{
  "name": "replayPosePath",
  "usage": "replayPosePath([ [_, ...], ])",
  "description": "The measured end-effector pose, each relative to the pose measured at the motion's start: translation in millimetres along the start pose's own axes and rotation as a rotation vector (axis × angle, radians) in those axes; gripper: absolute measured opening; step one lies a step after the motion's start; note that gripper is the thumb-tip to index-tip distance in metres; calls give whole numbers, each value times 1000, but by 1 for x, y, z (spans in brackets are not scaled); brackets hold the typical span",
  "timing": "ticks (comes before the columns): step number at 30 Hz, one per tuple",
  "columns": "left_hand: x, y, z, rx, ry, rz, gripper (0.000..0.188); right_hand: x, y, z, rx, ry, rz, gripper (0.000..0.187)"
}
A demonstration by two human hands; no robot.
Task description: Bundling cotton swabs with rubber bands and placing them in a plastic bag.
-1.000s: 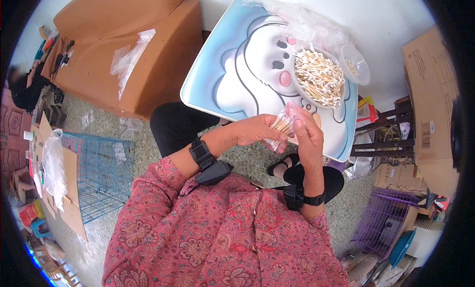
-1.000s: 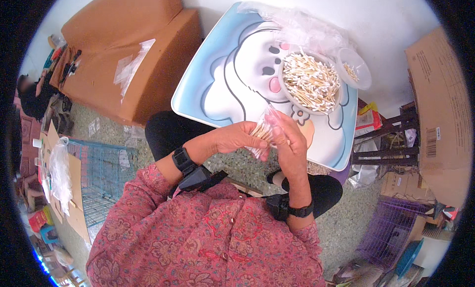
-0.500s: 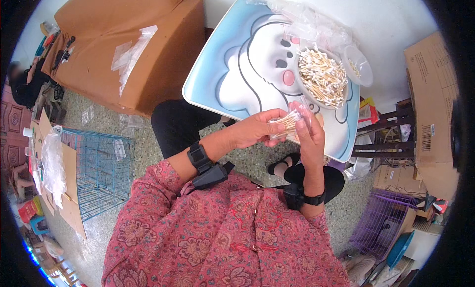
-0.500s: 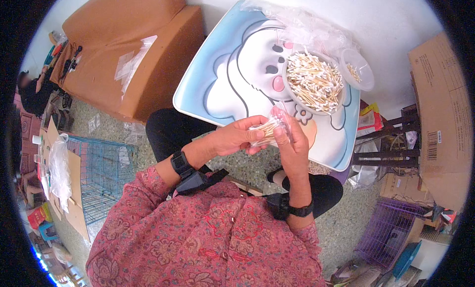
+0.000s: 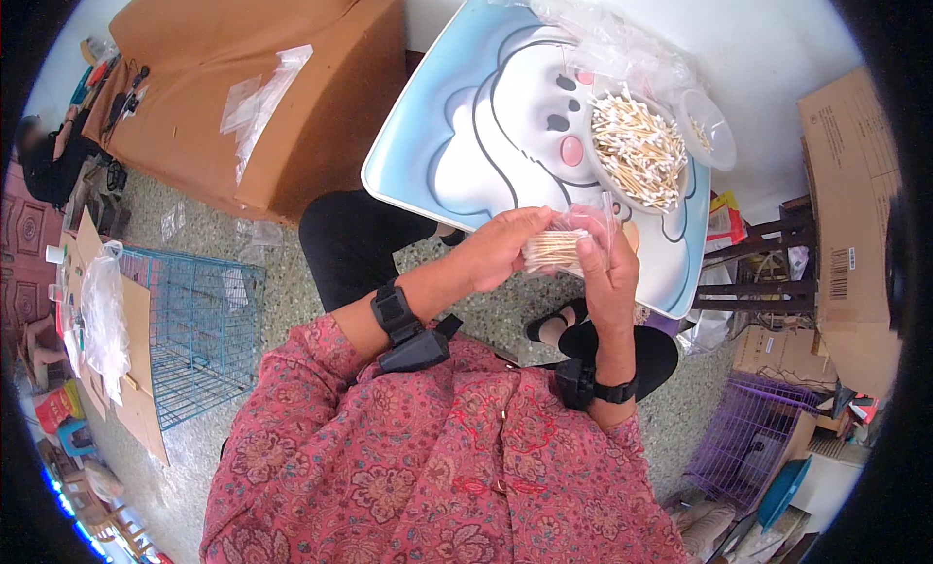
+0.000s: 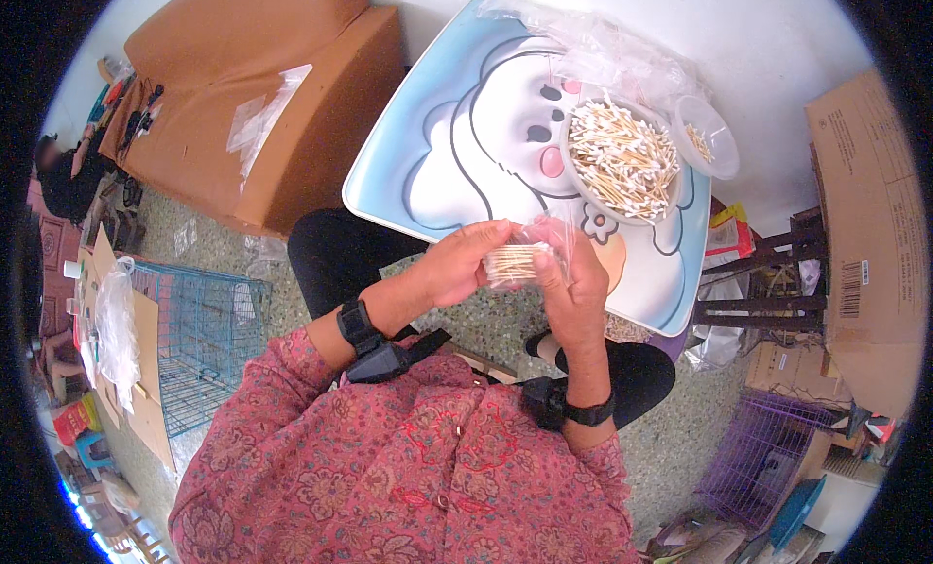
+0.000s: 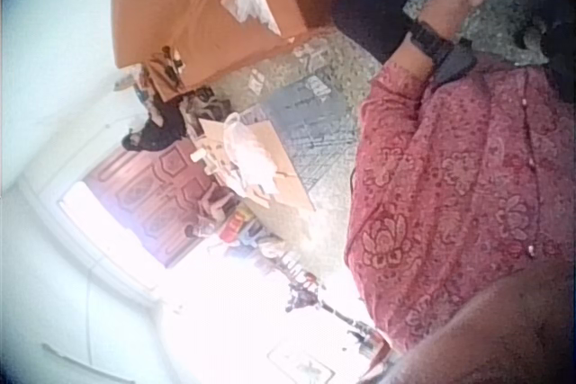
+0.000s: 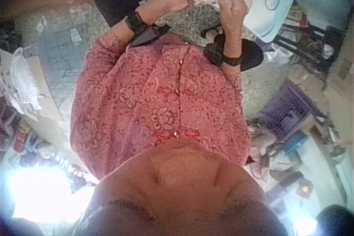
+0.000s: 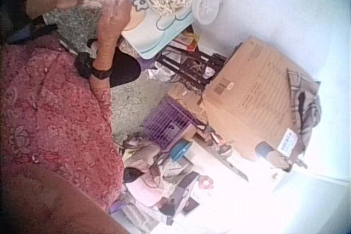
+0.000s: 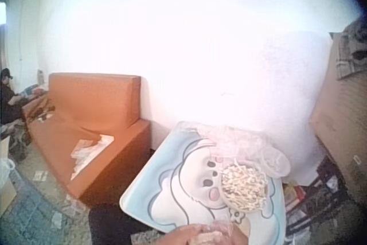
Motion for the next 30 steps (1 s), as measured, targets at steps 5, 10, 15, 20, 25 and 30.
replayPosePath([
  [5,2,5,6,-25,-6,12,32,-4,-8,1,-102,106,27,24],
  [10,4,10,10,-71,-63,51,32,-4,-10,-3,-107,141,45,23],
  [15,7,12,11,-80,-39,40,33,-4,-9,-4,-19,218,33,23],
  [20,6,16,14,-58,-67,65,35,-2,-7,-5,5,150,-117,22],
  [25,7,18,17,48,-101,8,34,-3,-5,-4,-11,155,-124,22],
  [30,7,18,16,70,-116,-11,35,-5,-9,-5,-112,269,-4,22],
])
Point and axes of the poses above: each hand's wrist, its own x-axis towards the middle knuckle, its own z-axis out of the back of the hand, y = z × x, the point moved 3 cm from there along x, towards the middle knuckle, and after that the axes turned 14 degrees about z, right-handed, at the moved point
